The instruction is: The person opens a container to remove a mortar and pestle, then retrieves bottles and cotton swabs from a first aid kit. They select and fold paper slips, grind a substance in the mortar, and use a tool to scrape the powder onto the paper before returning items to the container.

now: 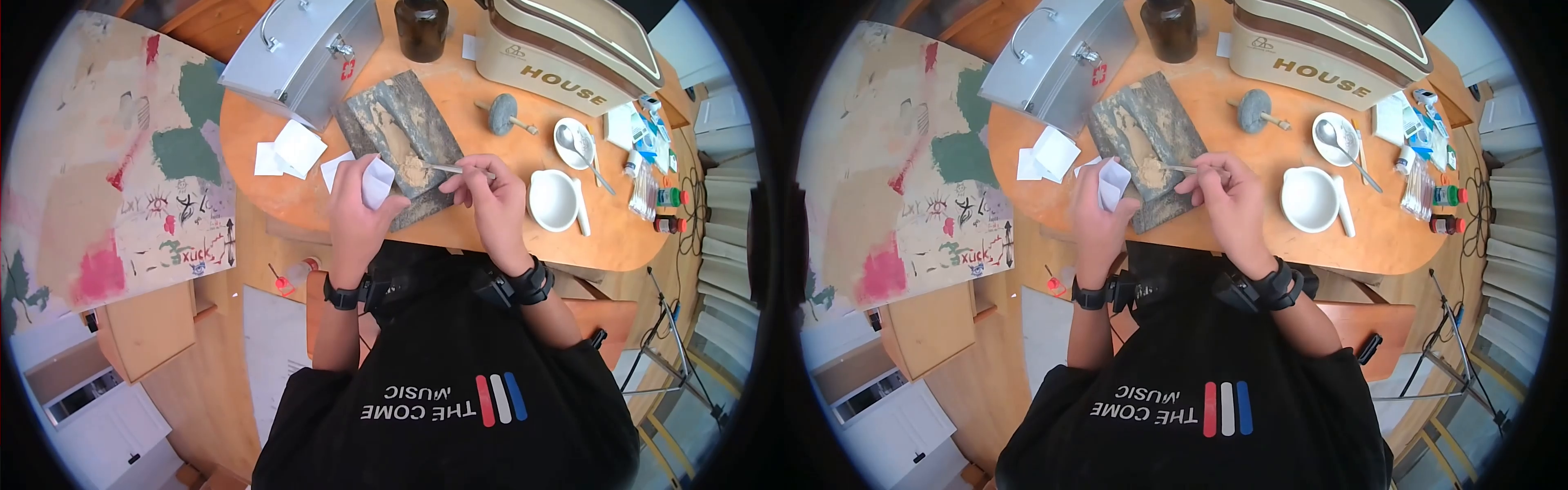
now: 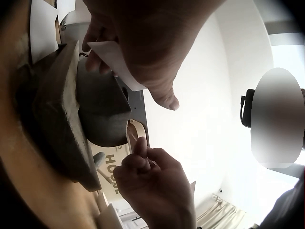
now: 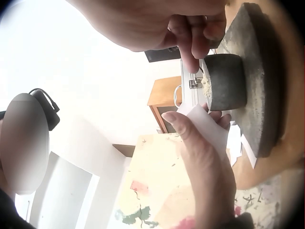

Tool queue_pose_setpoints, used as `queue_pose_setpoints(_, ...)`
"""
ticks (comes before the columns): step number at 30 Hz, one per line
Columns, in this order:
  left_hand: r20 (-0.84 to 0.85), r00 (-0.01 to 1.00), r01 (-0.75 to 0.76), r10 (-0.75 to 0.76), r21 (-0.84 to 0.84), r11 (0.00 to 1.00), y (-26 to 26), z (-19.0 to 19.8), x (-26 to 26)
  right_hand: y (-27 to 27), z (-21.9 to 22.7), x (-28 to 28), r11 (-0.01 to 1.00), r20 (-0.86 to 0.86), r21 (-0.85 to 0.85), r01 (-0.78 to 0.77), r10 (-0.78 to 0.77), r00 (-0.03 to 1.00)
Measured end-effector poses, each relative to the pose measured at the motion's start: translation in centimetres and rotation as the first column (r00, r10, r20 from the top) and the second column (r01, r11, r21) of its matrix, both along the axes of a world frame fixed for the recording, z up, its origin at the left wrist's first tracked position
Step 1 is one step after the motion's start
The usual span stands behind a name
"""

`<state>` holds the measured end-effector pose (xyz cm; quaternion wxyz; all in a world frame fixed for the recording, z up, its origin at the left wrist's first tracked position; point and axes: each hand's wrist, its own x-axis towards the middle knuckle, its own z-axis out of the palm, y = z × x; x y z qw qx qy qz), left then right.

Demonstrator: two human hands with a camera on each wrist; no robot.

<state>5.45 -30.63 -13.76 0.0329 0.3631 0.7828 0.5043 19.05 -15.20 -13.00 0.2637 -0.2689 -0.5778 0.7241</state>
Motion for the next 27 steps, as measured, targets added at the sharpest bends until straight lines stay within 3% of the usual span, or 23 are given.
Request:
queue_pose_setpoints(6, -0.048, 0.999, -0.021, 0.021, 0.006, 1.0, 0.5, 0.4, 0.1, -0.4, 2.1, -0.4, 0.999, -0.082, -0.03, -0.015, 0.013, 0.997)
queue_pose_setpoints(7, -0.064, 0.998, -0.014, 0.015, 0.021, 1.0, 0.5, 0.3, 0.2, -0.7, 2.2, -0.7, 0.971, -0.085, 0.238, -0.026, 0.047, 0.995)
queue_pose_setpoints(8, -0.053, 0.998, -0.015, 0.016, 0.03, 0.999, 0.6, 0.1, 0.2, -0.9, 2.3, -0.9, 0.872, -0.077, 0.489, -0.031, 0.079, 0.994)
queue_pose_setpoints(9, -0.041, 0.999, -0.014, 0.016, 0.04, 0.999, 0.6, -0.1, 0.2, -1.0, 2.5, -0.9, 0.71, -0.06, 0.704, -0.033, 0.106, 0.993)
queue_pose_setpoints(10, -0.029, 0.999, -0.013, 0.015, 0.049, 0.999, 0.5, -0.3, 0.3, 0.0, 2.7, -1.0, 0.384, -0.156, 0.918, 0.104, 0.106, 0.982)
queue_pose_setpoints(13, 0.082, 0.996, -0.042, 0.035, 0.089, 0.995, 0.0, -1.3, 0.5, 0.3, 2.3, 0.3, 0.274, -0.084, 0.96, 0.059, 0.08, 0.993)
queue_pose_setpoints(16, -0.011, 0.999, -0.032, 0.034, 0.129, 0.991, -0.2, -2.0, 0.9, -1.0, 0.6, 1.0, 0.38, -0.042, 0.925, 0.012, 0.071, 0.997)
queue_pose_setpoints(19, -0.062, 0.997, -0.041, 0.049, 0.124, 0.991, -0.1, -2.3, 1.2, -3.2, -0.3, 0.8, 0.808, 0.044, 0.589, -0.021, -0.006, 0.999)
queue_pose_setpoints(21, -0.101, 0.993, -0.052, 0.061, 0.092, 0.994, 0.0, -2.2, 1.4, -3.3, -0.6, 0.4, 0.982, -0.023, 0.187, 0.012, -0.008, 1.0)
queue_pose_setpoints(22, -0.122, 0.99, -0.061, 0.07, 0.078, 0.995, 0.0, -2.1, 1.4, -3.1, -0.7, 0.1, 0.999, -0.056, -0.032, 0.017, -0.018, 0.998)
queue_pose_setpoints(25, -0.128, 0.99, -0.055, 0.064, 0.075, 0.996, 0.3, -2.2, 0.9, -2.6, -0.7, -0.1, 0.964, -0.096, -0.262, 0.034, -0.061, 0.993)
queue_pose_setpoints(27, -0.131, 0.989, -0.067, 0.074, 0.06, 0.996, 0.5, -2.1, 0.6, -2.9, 0.1, -0.2, 0.961, -0.123, -0.272, 0.053, -0.089, 0.988)
